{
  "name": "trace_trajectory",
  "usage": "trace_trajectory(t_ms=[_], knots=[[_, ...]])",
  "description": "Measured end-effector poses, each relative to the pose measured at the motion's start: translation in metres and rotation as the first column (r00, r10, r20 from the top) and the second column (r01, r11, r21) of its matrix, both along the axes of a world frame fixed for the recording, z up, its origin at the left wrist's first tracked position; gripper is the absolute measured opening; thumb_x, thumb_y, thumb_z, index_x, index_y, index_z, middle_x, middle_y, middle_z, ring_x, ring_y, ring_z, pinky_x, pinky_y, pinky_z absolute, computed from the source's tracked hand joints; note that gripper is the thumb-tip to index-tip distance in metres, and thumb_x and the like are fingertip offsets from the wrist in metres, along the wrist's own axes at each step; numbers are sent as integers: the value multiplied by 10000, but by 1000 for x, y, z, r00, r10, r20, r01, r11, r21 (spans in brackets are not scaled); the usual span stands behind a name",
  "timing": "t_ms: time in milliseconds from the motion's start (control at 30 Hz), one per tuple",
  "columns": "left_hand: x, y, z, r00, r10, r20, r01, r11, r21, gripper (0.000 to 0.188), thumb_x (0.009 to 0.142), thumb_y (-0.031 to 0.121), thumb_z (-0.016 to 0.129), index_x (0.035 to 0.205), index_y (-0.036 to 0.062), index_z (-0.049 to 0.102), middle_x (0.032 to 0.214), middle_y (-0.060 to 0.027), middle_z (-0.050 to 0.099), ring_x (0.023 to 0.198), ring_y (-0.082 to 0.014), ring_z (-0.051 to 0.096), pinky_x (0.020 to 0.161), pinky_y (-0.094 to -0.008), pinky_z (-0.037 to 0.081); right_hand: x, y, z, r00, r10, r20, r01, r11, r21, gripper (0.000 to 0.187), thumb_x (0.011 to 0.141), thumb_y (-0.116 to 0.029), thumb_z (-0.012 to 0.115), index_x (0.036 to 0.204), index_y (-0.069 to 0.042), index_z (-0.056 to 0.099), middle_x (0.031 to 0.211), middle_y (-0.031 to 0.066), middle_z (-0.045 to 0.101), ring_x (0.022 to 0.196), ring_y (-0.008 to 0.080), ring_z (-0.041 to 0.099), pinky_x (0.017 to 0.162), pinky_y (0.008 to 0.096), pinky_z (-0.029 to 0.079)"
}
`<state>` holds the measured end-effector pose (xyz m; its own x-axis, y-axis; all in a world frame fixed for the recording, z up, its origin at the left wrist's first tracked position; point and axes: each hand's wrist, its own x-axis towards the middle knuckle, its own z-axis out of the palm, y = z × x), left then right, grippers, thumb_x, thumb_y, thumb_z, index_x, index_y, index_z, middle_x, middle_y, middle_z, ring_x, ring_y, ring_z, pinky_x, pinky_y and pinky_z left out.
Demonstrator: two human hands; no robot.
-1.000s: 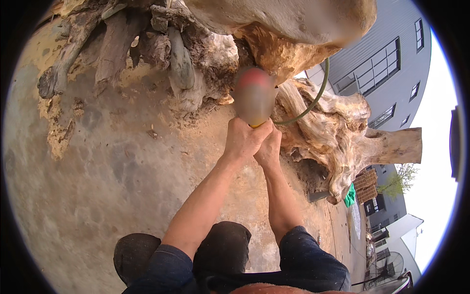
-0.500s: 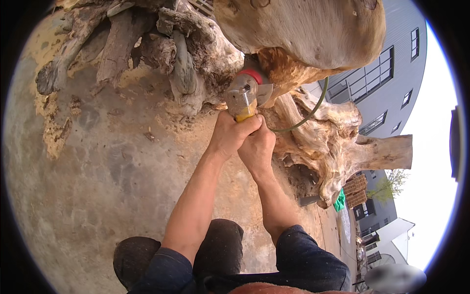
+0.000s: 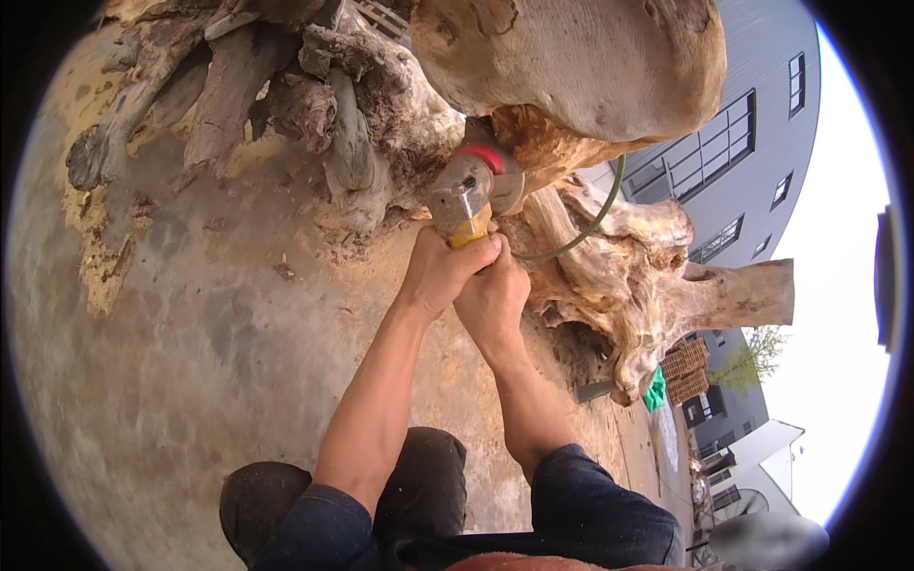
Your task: The person uses a handheld rotary carving tool to shape and smooth the interior and exterior surfaces of a large hollowed log. The person repositions the tool along the curved cavity and occasionally adjusts their kneeling position to reach different areas.
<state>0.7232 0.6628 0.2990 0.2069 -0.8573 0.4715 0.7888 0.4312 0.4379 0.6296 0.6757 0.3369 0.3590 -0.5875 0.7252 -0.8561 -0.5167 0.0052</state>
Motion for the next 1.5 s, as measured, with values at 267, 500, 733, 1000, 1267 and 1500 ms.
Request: trace_trajectory(t_ms=[267, 500, 733, 1000, 1267, 1500], knots=[[0, 8, 0, 996, -33, -89, 26, 997, -79, 385, 860, 186, 716, 1151, -58, 657, 994, -187, 739, 910, -218, 716, 845, -362, 585, 6, 11, 5, 993, 109, -41, -114, 985, -131, 522, 825, -156, 755, 1293, -5, 580, 935, 192, 726, 802, 392, 722, 664, 427, 565], [-19, -4, -4, 999, 23, -26, -23, 1000, 5, 341, 873, 174, 730, 1136, -35, 670, 995, -134, 737, 899, -185, 704, 830, -334, 574, -14, -3, 2, 996, 82, -26, -84, 994, -75, 372, 884, -189, 680, 1222, -52, 609, 890, 206, 727, 731, 412, 704, 630, 469, 554], [-33, -12, -10, 996, 34, 86, -40, 997, 67, 335, 853, 179, 771, 1116, -9, 684, 1064, -67, 688, 930, -125, 651, 831, -302, 541, -34, -24, -17, 990, 25, 139, -39, 994, 99, 346, 837, -220, 752, 1080, -21, 609, 839, 237, 701, 820, 457, 695, 676, 461, 542], [-43, -15, -12, 981, 77, 176, -100, 987, 128, 309, 858, 182, 763, 1097, -1, 692, 1021, -46, 685, 905, -114, 635, 812, -299, 523, -52, -37, -27, 960, 130, 249, -184, 961, 207, 495, 837, -234, 754, 1276, -36, 639, 870, 228, 723, 789, 413, 716, 669, 456, 551], [-49, -8, -4, 964, 126, 233, -148, 986, 78, 218, 878, 184, 742, 1005, 15, 691, 955, -7, 670, 871, -92, 616, 780, -286, 509, -55, -32, -19, 936, 127, 328, -211, 948, 236, 461, 823, -190, 759, 1244, -30, 660, 906, 247, 721, 831, 416, 718, 706, 436, 557], [-66, -8, 1, 943, 110, 314, -121, 993, 16, 167, 887, 188, 726, 925, 32, 678, 889, 31, 634, 803, -58, 565, 722, -265, 472, -76, -30, -24, 916, 141, 374, -223, 957, 184, 348, 821, -172, 759, 1092, 19, 655, 870, 245, 709, 857, 429, 714, 713, 428, 541]])
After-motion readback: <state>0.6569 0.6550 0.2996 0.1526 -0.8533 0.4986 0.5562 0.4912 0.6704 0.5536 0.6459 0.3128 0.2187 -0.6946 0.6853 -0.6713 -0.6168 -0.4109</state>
